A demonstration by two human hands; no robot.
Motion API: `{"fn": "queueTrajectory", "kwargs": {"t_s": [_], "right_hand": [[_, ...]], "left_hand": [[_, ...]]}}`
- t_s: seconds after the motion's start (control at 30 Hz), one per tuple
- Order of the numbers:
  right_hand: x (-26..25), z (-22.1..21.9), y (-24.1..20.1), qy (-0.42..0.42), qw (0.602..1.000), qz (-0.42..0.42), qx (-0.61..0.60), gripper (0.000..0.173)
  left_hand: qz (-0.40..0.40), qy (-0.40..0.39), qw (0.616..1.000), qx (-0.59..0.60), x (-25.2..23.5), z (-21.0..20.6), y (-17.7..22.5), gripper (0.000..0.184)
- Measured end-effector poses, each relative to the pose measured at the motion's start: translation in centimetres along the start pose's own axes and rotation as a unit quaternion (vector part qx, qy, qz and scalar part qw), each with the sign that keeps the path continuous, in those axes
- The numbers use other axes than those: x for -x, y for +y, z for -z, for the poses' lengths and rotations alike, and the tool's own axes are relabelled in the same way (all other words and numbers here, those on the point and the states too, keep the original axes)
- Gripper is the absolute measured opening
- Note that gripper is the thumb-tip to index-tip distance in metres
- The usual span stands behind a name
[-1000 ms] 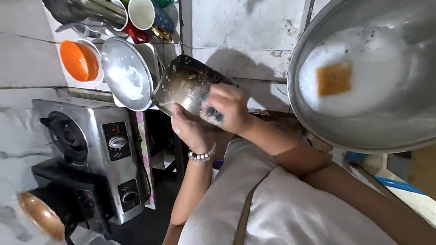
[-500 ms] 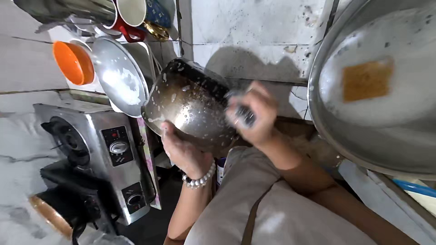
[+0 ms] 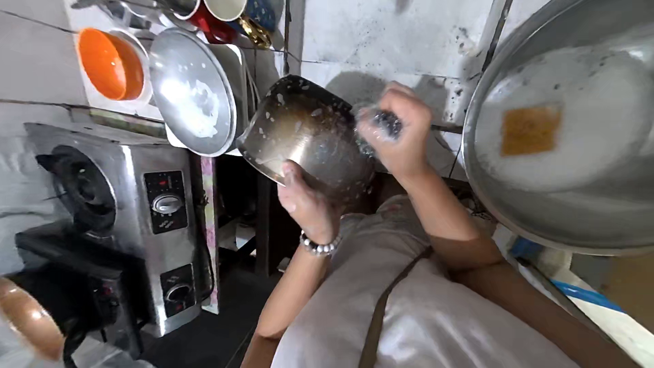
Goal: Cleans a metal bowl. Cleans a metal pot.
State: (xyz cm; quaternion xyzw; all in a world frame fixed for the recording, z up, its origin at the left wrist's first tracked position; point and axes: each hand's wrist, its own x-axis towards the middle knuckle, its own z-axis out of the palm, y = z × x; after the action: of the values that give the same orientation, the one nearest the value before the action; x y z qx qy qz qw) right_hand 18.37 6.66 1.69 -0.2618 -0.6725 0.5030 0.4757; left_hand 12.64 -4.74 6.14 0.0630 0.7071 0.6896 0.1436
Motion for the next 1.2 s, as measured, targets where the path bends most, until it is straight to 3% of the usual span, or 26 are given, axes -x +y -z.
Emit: {"fn": "queueTrajectory", "kwargs": {"t_s": [0.07, 0.17, 0.3, 0.37, 0.5, 0.67, 0.77, 0.83, 0.97, 1.1, 1.2], "right_hand": [[0.5, 0.0, -1.0, 0.002, 1.000, 0.003, 0.011, 0.015], [2.4, -0.5, -3.1, -0.063, 0.997, 0.036, 0.011, 0.015], [-0.8, 1.0, -0.9, -0.050, 0.994, 0.016, 0.097, 0.017], [-0.9, 0.7, -2.1, -0.068, 0.989, 0.019, 0.129, 0.015], [1.7, -0.6, -4.2, -0.134, 0.986, 0.077, 0.066, 0.012], [-2.4, 1.2, -2.2, -0.101, 0.983, 0.019, 0.150, 0.015], [0.1, -0.8, -4.6, -0.151, 0.984, 0.060, 0.075, 0.010], [-0.4, -0.3, -3.8, -0.174, 0.981, 0.055, 0.068, 0.010], [-3.3, 1.3, -1.5, -0.117, 0.980, 0.017, 0.161, 0.020], [-0.3, -0.9, -4.1, -0.172, 0.981, 0.076, 0.056, 0.013], [-1.9, 0.4, -1.4, -0.140, 0.988, 0.062, 0.037, 0.012]], "left_hand": [[0.000, 0.016, 1.000, 0.010, 0.1, -0.3, -0.1, 0.036], [0.010, 0.003, 0.999, 0.035, 0.4, 0.1, -0.2, 0.037], [0.013, -0.002, 1.000, 0.011, 0.6, 0.0, -0.1, 0.034], [0.008, 0.005, 1.000, 0.005, 0.5, 0.0, -0.2, 0.034], [-0.004, -0.028, 0.999, -0.015, 0.6, 0.7, -0.7, 0.035], [0.007, -0.025, 0.999, -0.047, 0.9, -0.1, -0.1, 0.032], [-0.010, -0.031, 0.999, -0.015, 0.8, -0.1, -0.4, 0.032], [-0.006, -0.026, 0.999, -0.021, 0.8, 0.0, -0.2, 0.032], [0.009, 0.009, 0.999, -0.040, 1.0, -0.2, -0.3, 0.034], [-0.009, 0.005, 1.000, -0.008, 1.1, -0.1, -0.7, 0.034], [-0.005, 0.001, 1.000, 0.008, 0.8, -0.2, -0.5, 0.034]]}}
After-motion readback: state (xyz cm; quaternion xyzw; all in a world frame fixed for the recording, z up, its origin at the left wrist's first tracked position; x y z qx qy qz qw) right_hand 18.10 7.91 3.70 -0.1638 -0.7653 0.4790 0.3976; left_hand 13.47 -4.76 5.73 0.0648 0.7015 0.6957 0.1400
